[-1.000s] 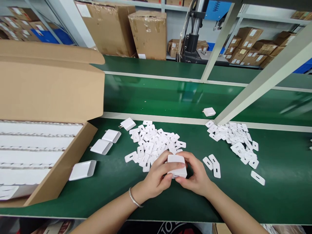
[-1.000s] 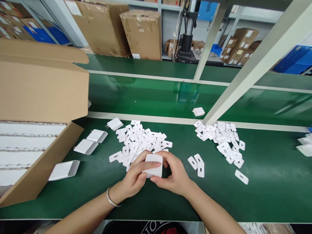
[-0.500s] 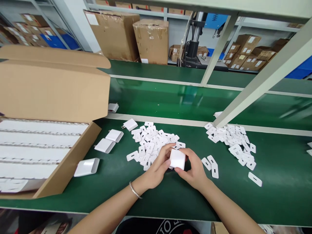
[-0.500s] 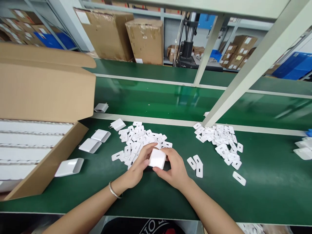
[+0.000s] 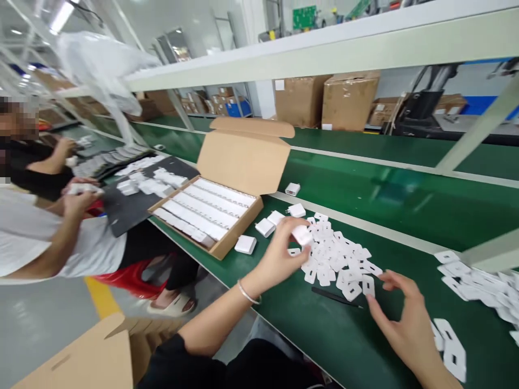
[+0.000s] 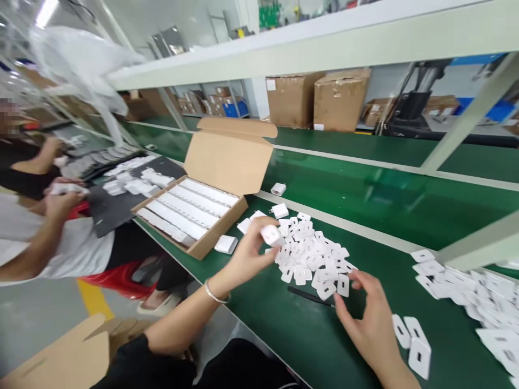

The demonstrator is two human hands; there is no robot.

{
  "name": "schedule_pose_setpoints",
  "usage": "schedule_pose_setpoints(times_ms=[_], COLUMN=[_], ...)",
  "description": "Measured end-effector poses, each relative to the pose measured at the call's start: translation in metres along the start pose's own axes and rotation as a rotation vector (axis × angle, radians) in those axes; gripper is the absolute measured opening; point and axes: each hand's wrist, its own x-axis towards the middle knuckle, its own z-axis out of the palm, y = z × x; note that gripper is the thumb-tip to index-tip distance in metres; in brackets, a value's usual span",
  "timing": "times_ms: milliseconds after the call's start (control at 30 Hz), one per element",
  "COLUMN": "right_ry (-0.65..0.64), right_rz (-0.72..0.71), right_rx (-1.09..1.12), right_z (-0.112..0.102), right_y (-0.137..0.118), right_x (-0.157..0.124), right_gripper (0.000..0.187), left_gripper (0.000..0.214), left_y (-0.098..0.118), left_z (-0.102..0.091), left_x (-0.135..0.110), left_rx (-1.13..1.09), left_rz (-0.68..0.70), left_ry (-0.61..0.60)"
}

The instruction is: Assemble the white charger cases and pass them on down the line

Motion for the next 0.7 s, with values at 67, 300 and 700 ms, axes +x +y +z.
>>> schedule_pose_setpoints(times_ms=[67, 300, 700], right_ry=[0.053, 0.040, -0.013], right_rz=[0.071, 0.279, 0.295], right_rx=[0.000, 0.058, 0.030], right_z=[-0.004, -0.002, 0.000], right_y=[0.004, 0.006, 0.014], right_x=[0.002, 0.000, 0.000], right_gripper=[0.042, 0.045, 0.042], left_gripper=[0.039, 0.045, 0.050], left_y=[-0.007, -0.060, -0.107], left_z=[-0.050, -0.193, -0.191], left_x=[-0.009, -0.073, -0.099], left_rx=[0.115, 0.601, 0.801], left_rz=[-0.065, -0.402, -0.386], left_ry=[0.205, 0.488, 0.306])
